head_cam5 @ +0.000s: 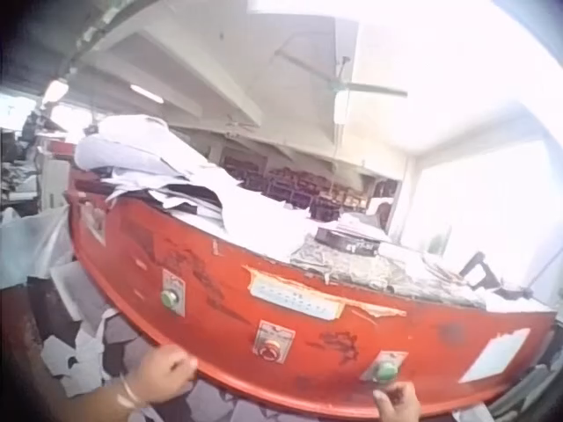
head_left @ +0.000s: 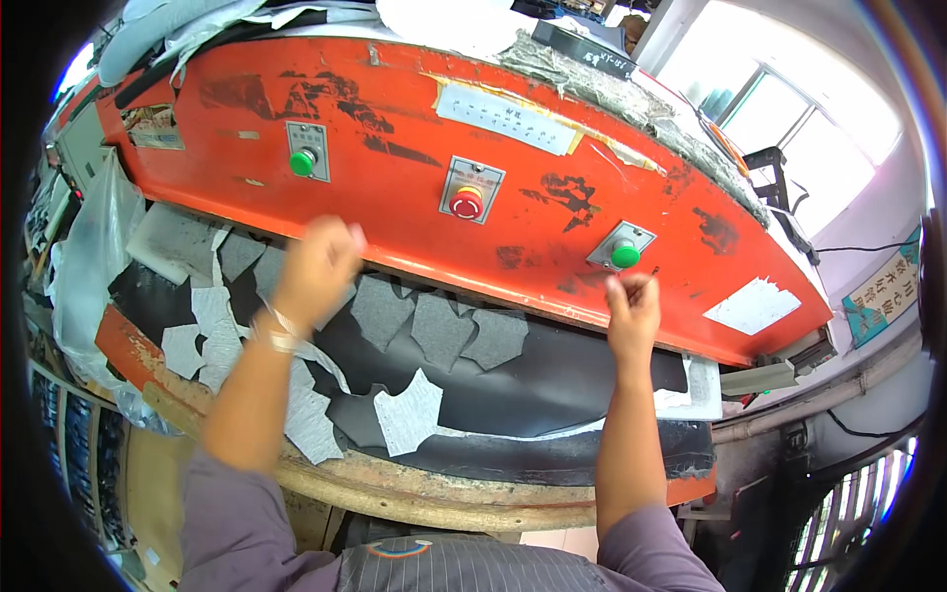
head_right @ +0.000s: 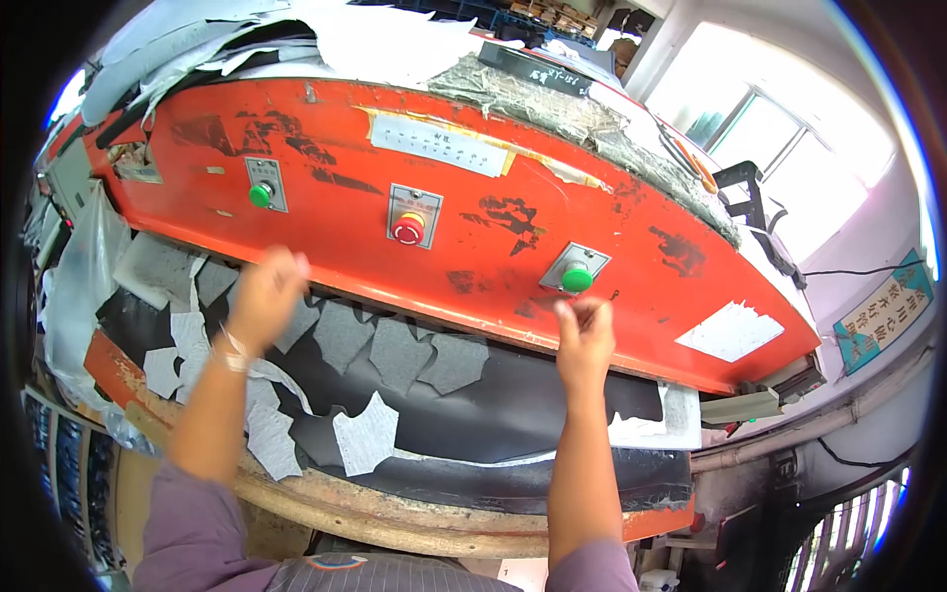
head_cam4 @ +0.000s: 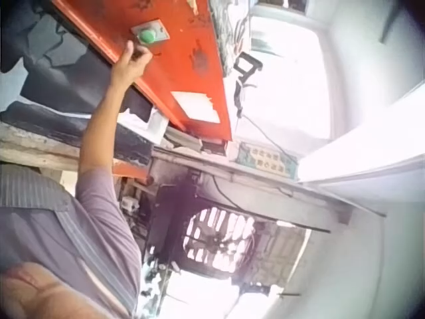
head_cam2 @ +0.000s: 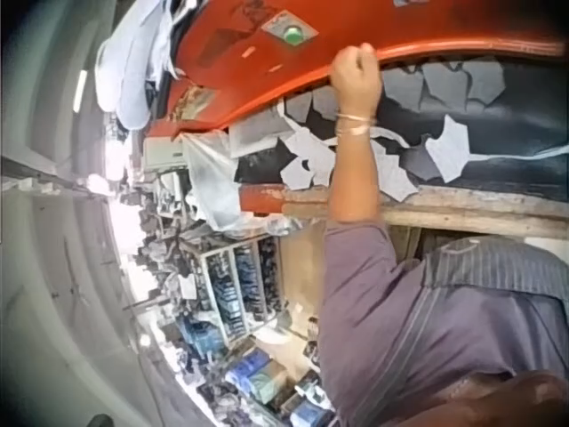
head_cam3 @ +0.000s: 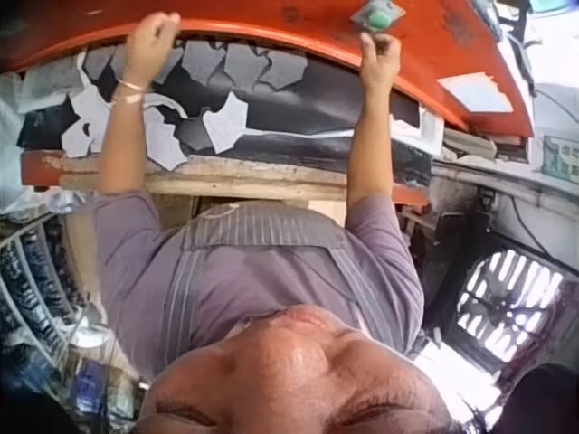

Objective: Operating a hydraulic cutting press with a metal die to cut specific shoe upper components from leather sheets.

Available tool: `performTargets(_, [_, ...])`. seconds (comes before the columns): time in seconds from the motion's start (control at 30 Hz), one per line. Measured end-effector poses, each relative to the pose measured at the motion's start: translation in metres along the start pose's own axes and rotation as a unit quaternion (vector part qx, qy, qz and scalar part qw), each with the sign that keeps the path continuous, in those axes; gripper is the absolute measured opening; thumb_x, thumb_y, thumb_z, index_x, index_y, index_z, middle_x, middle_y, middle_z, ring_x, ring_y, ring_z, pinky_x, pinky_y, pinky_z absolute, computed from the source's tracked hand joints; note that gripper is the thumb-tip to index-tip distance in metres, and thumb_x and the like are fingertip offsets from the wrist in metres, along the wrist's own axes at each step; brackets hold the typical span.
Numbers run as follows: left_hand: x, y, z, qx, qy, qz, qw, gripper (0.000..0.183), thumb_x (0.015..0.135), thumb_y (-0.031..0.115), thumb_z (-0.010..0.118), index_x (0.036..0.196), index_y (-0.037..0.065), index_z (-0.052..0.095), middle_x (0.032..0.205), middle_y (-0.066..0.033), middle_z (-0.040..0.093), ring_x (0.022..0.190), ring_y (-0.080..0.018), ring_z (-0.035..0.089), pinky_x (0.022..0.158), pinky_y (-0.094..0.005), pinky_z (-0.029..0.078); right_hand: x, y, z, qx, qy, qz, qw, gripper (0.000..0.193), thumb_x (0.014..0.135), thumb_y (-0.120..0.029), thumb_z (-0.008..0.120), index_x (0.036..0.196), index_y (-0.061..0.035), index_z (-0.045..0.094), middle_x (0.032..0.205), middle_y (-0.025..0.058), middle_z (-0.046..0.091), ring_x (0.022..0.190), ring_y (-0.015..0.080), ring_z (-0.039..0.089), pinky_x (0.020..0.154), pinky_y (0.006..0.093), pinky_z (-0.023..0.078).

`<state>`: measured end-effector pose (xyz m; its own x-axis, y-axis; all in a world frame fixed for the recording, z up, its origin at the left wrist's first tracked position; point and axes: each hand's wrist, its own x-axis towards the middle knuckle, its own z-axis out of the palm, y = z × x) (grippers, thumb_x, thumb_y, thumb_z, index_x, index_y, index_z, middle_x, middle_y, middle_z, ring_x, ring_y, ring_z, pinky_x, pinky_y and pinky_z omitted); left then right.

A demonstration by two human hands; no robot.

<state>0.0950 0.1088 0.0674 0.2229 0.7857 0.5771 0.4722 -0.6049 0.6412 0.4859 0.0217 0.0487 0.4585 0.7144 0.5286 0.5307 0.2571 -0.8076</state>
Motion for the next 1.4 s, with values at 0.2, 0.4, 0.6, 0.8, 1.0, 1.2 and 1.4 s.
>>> performTargets(0.2, [-0.208, 0.081, 0.033, -0.063, -0.343, -0.049, 0.936, 0.018, 0.083, 0.029, 0.065, 0.080, 0.011, 0.069, 0.077, -0.0054, 0.064, 0.076, -0.0259, 0.062, 0.065, -0.0380, 0.050, -0.074, -0.010, -0.009, -0.015, -0.136, 0.110, 0.984, 0.019, 0.084, -0.013, 0.073, 0.089, -0.0010, 0.059, 0.074, 0.0005, 0.059, 0.068, 0.0057, 0.052, 0.062, 0.0209, 0.045])
performTargets(0.4, [-0.269, 0.121, 0.042, 0.047, -0.278, -0.053, 0.958, 0.017, 0.080, 0.027, 0.065, 0.076, 0.012, 0.070, 0.076, -0.0032, 0.065, 0.076, -0.0236, 0.062, 0.066, -0.0357, 0.051, -0.113, -0.019, 0.010, -0.034, -0.218, 0.142, 0.965, 0.021, 0.085, -0.018, 0.072, 0.090, 0.0000, 0.061, 0.074, 0.0032, 0.062, 0.067, 0.0082, 0.055, 0.063, 0.0243, 0.047])
performTargets(0.6, [-0.274, 0.121, 0.051, 0.051, -0.237, -0.080, 0.967, 0.018, 0.078, 0.027, 0.065, 0.071, 0.011, 0.070, 0.073, -0.0036, 0.065, 0.072, -0.0238, 0.062, 0.063, -0.0356, 0.051, -0.100, -0.018, 0.021, -0.092, -0.253, 0.129, 0.954, 0.030, 0.085, -0.023, 0.070, 0.100, 0.0017, 0.064, 0.085, 0.0116, 0.069, 0.077, 0.0163, 0.065, 0.071, 0.0293, 0.051])
performTargets(0.8, [-0.267, 0.114, 0.048, 0.074, -0.377, -0.125, 0.915, 0.031, 0.084, 0.038, 0.060, 0.077, 0.010, 0.072, 0.079, -0.0078, 0.067, 0.075, -0.0286, 0.064, 0.068, -0.0399, 0.052, -0.049, -0.006, 0.061, -0.225, -0.318, 0.014, 0.921, 0.052, 0.084, -0.034, 0.069, 0.123, -0.0006, 0.057, 0.123, 0.0219, 0.059, 0.117, 0.0319, 0.056, 0.097, 0.0385, 0.044])
performTargets(1.0, [-0.246, 0.143, 0.131, -0.137, -0.324, -0.115, 0.929, 0.029, 0.086, 0.032, 0.057, 0.082, 0.004, 0.064, 0.085, -0.0142, 0.063, 0.082, -0.0342, 0.062, 0.073, -0.0458, 0.049, -0.002, 0.029, 0.046, -0.395, -0.295, -0.084, 0.866, 0.054, 0.076, -0.034, 0.073, 0.115, 0.0020, 0.059, 0.110, 0.0236, 0.063, 0.105, 0.0404, 0.059, 0.089, 0.0456, 0.048])
performTargets(1.2, [-0.213, 0.147, 0.186, -0.225, -0.105, -0.092, 0.964, 0.026, 0.082, 0.026, 0.066, 0.097, 0.005, 0.066, 0.087, -0.0113, 0.069, 0.078, -0.0246, 0.066, 0.071, -0.0380, 0.051, 0.038, 0.087, 0.033, -0.209, -0.370, 0.043, 0.904, 0.030, 0.073, -0.016, 0.066, 0.099, -0.0003, 0.065, 0.094, 0.0189, 0.065, 0.089, 0.0377, 0.061, 0.081, 0.0459, 0.050])
performTargets(1.4, [-0.198, 0.128, 0.197, -0.294, -0.003, -0.159, 0.943, 0.080, 0.078, 0.037, 0.076, 0.138, 0.003, 0.036, 0.114, -0.0176, 0.062, 0.106, -0.0234, 0.061, 0.090, -0.0342, 0.048, -0.067, -0.020, -0.052, -0.046, -0.461, 0.061, 0.884, 0.035, 0.086, -0.020, 0.057, 0.114, 0.0006, 0.063, 0.092, 0.0108, 0.064, 0.078, 0.0148, 0.057, 0.066, 0.0272, 0.046])
